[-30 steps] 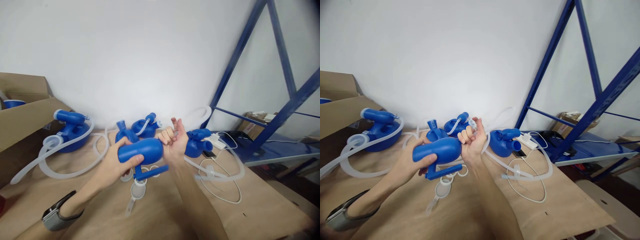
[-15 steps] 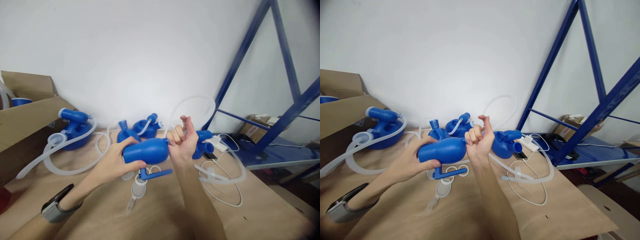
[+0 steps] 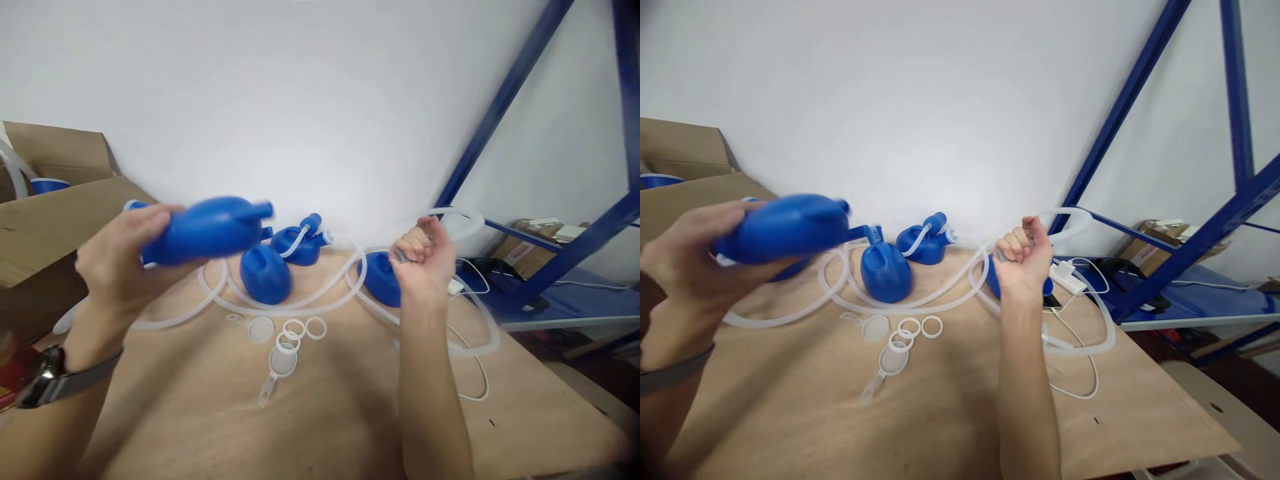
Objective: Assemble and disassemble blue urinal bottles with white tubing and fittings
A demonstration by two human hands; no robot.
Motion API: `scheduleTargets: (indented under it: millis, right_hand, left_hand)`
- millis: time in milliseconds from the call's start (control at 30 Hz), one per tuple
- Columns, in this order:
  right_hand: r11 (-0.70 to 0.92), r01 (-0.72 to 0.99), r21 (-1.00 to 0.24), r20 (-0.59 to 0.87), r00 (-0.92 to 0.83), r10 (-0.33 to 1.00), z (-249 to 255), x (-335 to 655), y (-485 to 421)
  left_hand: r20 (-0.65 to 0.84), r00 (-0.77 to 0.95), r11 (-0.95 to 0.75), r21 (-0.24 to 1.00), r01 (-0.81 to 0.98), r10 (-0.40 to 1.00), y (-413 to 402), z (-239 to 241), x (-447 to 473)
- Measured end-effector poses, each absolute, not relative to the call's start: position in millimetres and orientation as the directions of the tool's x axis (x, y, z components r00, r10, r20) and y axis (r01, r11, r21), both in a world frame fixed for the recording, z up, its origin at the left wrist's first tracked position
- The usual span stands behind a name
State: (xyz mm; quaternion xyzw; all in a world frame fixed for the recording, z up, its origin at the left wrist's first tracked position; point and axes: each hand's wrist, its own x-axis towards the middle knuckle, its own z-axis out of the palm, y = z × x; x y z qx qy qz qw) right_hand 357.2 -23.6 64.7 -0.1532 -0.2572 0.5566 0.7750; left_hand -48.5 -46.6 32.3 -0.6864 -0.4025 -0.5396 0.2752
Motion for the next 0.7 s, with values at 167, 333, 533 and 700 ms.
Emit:
scheduleTargets:
  millis: [167,333,533,700]
  right_hand:
    - [0.214,-0.630,-0.747,0.321,-0.060,0.945,60.0,367.1,-17.2]
    - [0.130,-0.292,-0.947,0.170,-0.117,0.978,31.6,328.8,8.3]
    - [0.154,0.341,-0.927,0.074,-0.235,0.969,-16.9,315.8,42.3]
    - [0.109,0.524,-0.845,-0.153,-0.433,0.888,-51.1,308.8,60.3]
  left_hand:
    - [0.742,0.179,-0.366,0.095,0.926,0.647,-34.2,52.3,-78.0]
    - [0.259,0.489,-0.545,0.231,0.806,0.833,-32.8,43.6,-49.4]
    - [0.038,0.582,-0.572,0.244,0.783,0.813,-34.8,25.4,-9.7]
    - [0.157,0.602,-0.620,0.269,0.737,0.783,-18.8,20.3,-17.8]
